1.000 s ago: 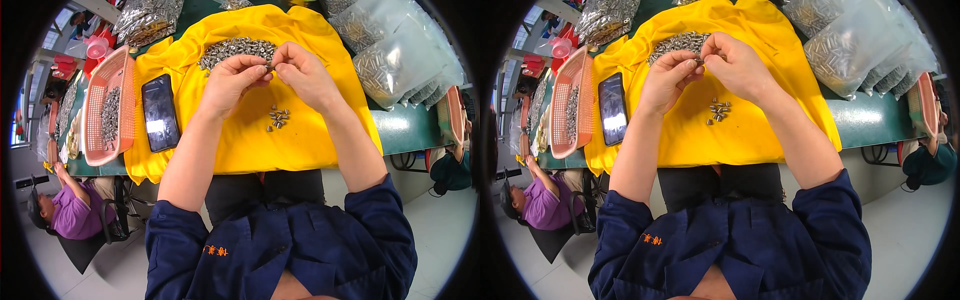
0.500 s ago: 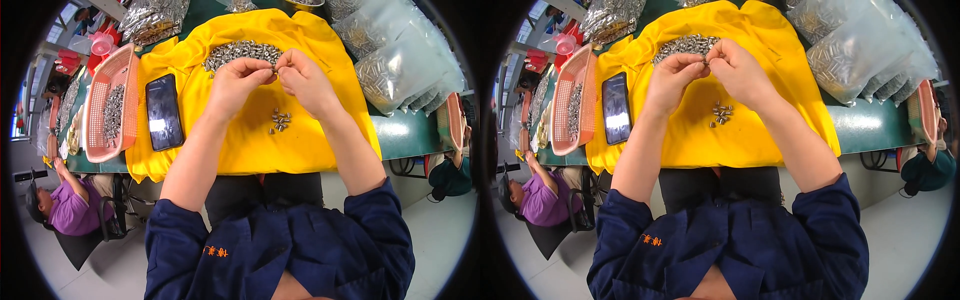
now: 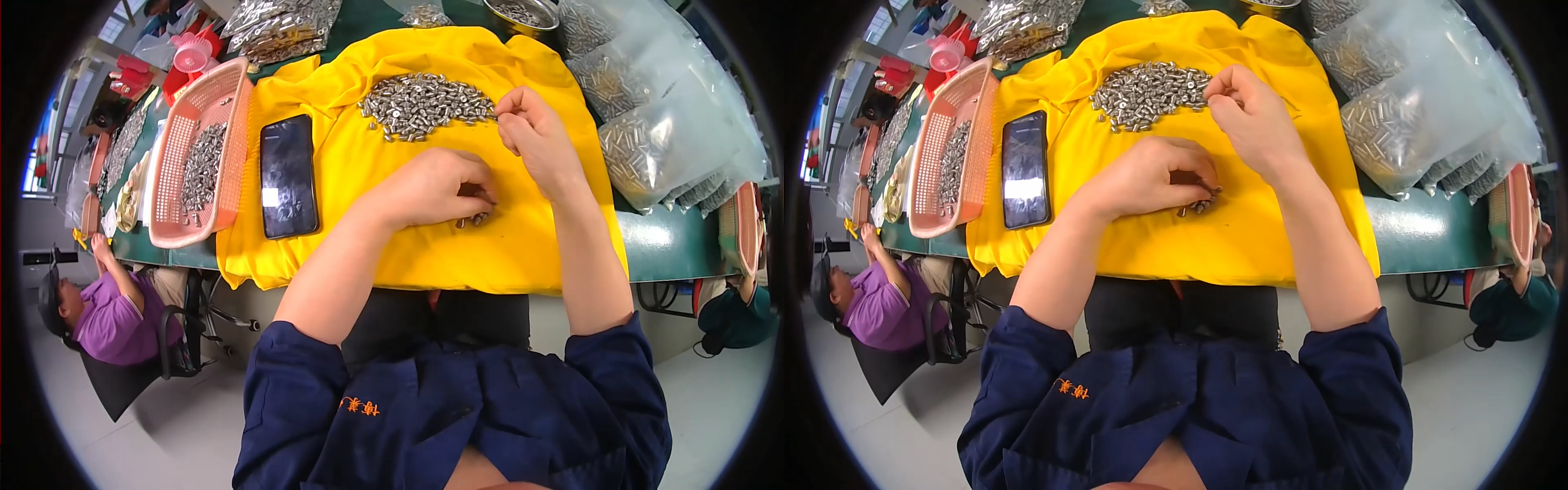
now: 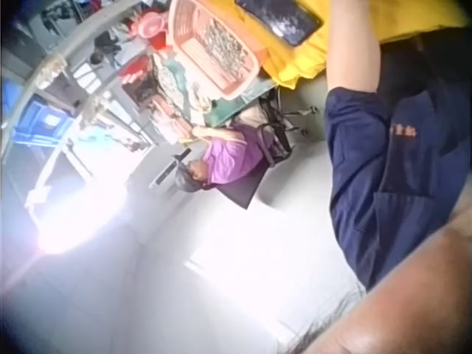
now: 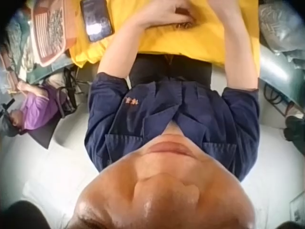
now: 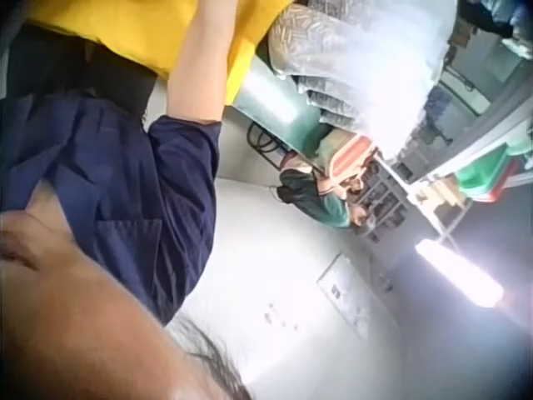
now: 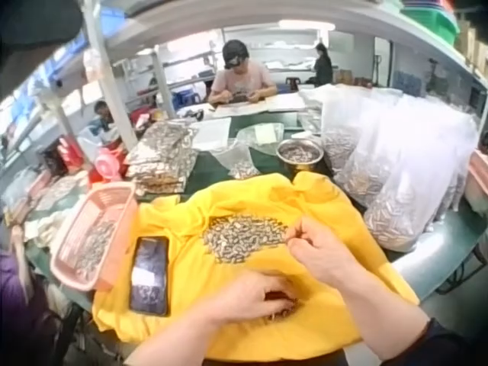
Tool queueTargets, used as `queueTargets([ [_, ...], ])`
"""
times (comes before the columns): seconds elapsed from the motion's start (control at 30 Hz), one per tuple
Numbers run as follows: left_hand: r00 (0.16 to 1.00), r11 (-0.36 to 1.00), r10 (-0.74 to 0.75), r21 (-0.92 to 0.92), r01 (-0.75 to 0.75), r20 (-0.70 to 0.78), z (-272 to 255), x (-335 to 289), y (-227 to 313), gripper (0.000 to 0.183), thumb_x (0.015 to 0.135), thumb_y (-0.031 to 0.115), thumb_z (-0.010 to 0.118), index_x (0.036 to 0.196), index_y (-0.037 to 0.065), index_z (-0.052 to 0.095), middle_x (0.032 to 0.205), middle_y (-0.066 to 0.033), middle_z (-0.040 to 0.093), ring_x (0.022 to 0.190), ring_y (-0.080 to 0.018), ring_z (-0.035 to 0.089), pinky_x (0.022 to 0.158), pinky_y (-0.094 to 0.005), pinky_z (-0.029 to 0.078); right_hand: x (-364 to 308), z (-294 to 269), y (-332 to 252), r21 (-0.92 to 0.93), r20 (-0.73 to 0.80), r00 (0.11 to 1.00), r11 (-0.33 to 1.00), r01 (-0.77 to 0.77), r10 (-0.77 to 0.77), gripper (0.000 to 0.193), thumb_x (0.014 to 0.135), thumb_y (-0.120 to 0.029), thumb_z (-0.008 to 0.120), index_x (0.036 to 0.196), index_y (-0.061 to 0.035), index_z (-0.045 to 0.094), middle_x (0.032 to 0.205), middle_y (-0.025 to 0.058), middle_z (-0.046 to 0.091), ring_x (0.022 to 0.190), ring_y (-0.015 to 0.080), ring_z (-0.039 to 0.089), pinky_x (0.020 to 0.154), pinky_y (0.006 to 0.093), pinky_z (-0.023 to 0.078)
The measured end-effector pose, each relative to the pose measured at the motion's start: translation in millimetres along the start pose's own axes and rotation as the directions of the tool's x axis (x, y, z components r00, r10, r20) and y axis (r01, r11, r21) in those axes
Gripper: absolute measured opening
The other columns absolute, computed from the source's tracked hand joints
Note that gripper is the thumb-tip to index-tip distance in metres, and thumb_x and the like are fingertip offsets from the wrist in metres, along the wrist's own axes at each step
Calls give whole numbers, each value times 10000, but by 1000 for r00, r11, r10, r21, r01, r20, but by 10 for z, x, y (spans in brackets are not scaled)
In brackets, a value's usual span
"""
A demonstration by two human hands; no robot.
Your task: Sorting and inspecting small metal components by hand on a workshop table.
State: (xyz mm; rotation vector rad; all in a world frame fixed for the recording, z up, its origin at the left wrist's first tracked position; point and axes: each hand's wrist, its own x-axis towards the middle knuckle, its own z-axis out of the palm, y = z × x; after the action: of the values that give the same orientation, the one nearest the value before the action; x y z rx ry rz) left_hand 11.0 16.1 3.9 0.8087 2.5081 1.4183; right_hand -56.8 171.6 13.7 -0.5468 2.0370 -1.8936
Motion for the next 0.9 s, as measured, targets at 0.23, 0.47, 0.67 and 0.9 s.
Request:
queueTargets([
  [0.23, 996, 997, -72, -22, 71, -58, -128, -144, -1, 152, 712, 155, 601, 816, 49, 634, 772, -92, 617, 696, -198, 594, 634, -282, 465, 89, 158, 100, -107, 99, 994, 993, 58, -47, 63, 784, -80, 454, 823, -41, 483, 687, -24, 443, 623, 62, 401, 557, 205, 352],
  [0.47, 986, 993, 1, -119, -22, -169, -6, -12, -122, 149, 673, 159, 631, 774, 49, 628, 717, -94, 617, 651, -192, 594, 593, -286, 462, -10, 181, 181, -455, -41, 940, 844, 284, -338, 36, 786, -12, 435, 805, -15, 466, 666, 37, 446, 591, 98, 414, 542, 224, 353],
  [0.67, 982, 994, 9, -109, -30, -190, 14, -21, -96, 155, 670, 147, 630, 760, 22, 614, 698, -114, 615, 618, -195, 589, 575, -289, 458, -5, 227, 292, -426, -13, 914, 829, 362, -405, 52, 774, -18, 453, 823, -12, 470, 683, 78, 484, 623, 163, 469, 594, 267, 396],
  [0.9, 978, 993, -19, -121, -6, -206, -16, -10, -130, 152, 672, 157, 629, 752, 29, 613, 677, -97, 615, 603, -179, 581, 565, -282, 452, 12, 256, 252, -374, -27, 957, 891, 258, -288, 63, 784, -23, 449, 840, -9, 472, 750, 78, 497, 675, 164, 471, 629, 263, 392],
])
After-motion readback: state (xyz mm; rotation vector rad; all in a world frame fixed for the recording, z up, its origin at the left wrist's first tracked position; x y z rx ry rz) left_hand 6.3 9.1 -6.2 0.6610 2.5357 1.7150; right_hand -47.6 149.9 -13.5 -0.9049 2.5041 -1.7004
